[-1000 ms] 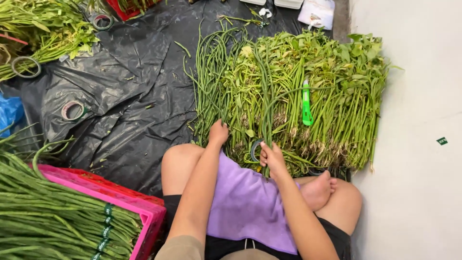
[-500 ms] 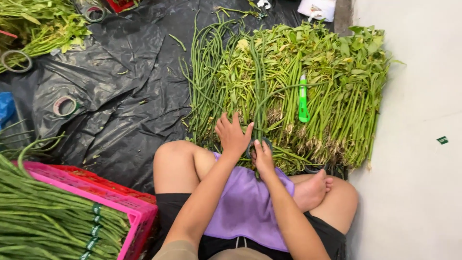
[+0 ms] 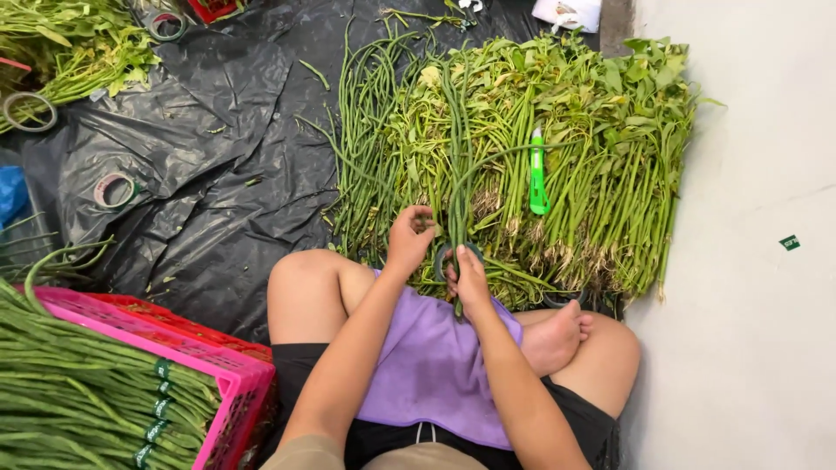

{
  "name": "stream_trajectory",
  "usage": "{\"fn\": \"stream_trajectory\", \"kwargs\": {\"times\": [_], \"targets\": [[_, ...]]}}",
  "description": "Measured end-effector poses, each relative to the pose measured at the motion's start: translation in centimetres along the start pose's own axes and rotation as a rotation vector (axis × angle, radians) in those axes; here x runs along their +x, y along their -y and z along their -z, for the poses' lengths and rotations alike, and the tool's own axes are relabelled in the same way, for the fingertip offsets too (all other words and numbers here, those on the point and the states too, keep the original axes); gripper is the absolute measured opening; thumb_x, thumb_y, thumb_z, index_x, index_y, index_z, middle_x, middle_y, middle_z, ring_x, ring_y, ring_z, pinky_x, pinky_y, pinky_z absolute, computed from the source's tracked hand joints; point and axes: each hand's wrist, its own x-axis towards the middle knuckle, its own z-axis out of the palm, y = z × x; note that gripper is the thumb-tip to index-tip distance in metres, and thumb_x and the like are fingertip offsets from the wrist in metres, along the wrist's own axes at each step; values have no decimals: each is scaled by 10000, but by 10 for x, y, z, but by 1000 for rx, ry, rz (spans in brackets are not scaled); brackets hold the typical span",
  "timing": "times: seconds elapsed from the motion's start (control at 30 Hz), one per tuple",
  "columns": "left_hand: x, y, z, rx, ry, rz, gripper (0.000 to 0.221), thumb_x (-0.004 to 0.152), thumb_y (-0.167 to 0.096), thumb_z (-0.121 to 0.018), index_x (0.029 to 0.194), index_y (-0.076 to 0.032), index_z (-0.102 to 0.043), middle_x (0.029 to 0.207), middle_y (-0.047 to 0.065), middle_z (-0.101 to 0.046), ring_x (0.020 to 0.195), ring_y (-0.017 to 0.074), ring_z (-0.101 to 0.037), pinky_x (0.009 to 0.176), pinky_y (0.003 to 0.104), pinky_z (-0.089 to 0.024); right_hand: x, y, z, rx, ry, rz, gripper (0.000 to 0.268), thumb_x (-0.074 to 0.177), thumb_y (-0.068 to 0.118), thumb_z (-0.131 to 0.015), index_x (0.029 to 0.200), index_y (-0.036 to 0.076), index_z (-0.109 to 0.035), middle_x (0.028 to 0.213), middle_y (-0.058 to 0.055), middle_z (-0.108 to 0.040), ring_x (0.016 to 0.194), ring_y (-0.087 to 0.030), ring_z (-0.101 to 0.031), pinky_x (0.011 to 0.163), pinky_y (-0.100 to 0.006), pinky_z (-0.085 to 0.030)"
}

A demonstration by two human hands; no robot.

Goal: Bundling long beans by gathering them into bunches and securing them with green tape.

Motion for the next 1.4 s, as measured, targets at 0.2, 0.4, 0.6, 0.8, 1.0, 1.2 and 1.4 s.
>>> {"fn": "stream_trajectory", "kwargs": {"times": [0.2,0.4,0.6,0.8,1.0,1.2,1.4], "targets": [[-23,-21,8,6,170,-70,341,911,83,-642,1250,49,-627,1193,247,-644,1192,381,-652,1037,486,-520,1,13,4,112,87,-97,358,1111,401,-437,1054,68,-555,578,-6,-396,331,-110,-378,333,-278,-348],[-28,-21,4,208,192,-225,347,898,48,-691,1240,4,-654,1173,180,-670,1205,340,-646,1059,446,-519,2,17,8,171,99,-142,363,1096,442,-481,1036,87,-533,594,10,-417,347,-92,-385,338,-264,-345],[-31,-28,5,235,206,-276,285,945,31,-639,1228,2,-654,1145,173,-675,1164,354,-661,1032,460,-537,9,8,15,125,102,-168,209,1042,296,-622,1081,96,-577,671,-18,-484,355,-67,-401,319,-225,-351],[-32,-26,4,197,187,-313,299,941,46,-638,1238,11,-647,1151,184,-673,1165,361,-660,1028,479,-540,2,19,12,43,71,-208,224,994,224,-684,1130,53,-633,813,-110,-648,383,-81,-406,304,-231,-350],[-46,-54,-2,47,242,-183,797,935,133,-571,1609,21,-162,1558,398,-305,1341,538,-467,1097,631,-471,8,10,18,59,133,-172,168,996,206,-644,1058,52,-613,677,-129,-628,370,-67,-390,310,-192,-328],[-26,-24,7,15,24,190,806,1037,-247,-623,1585,46,-109,1475,326,-406,1278,427,-585,1070,550,-527,12,6,25,113,185,-192,146,945,170,-659,972,30,-626,628,-141,-622,355,-81,-380,318,-216,-326],[-26,-23,4,93,-191,128,937,887,-179,-809,1579,25,-211,1554,335,-200,1034,330,-683,916,441,-597,10,10,21,143,194,-178,136,929,163,-664,952,30,-645,632,-143,-631,362,-101,-394,336,-230,-340]]}}
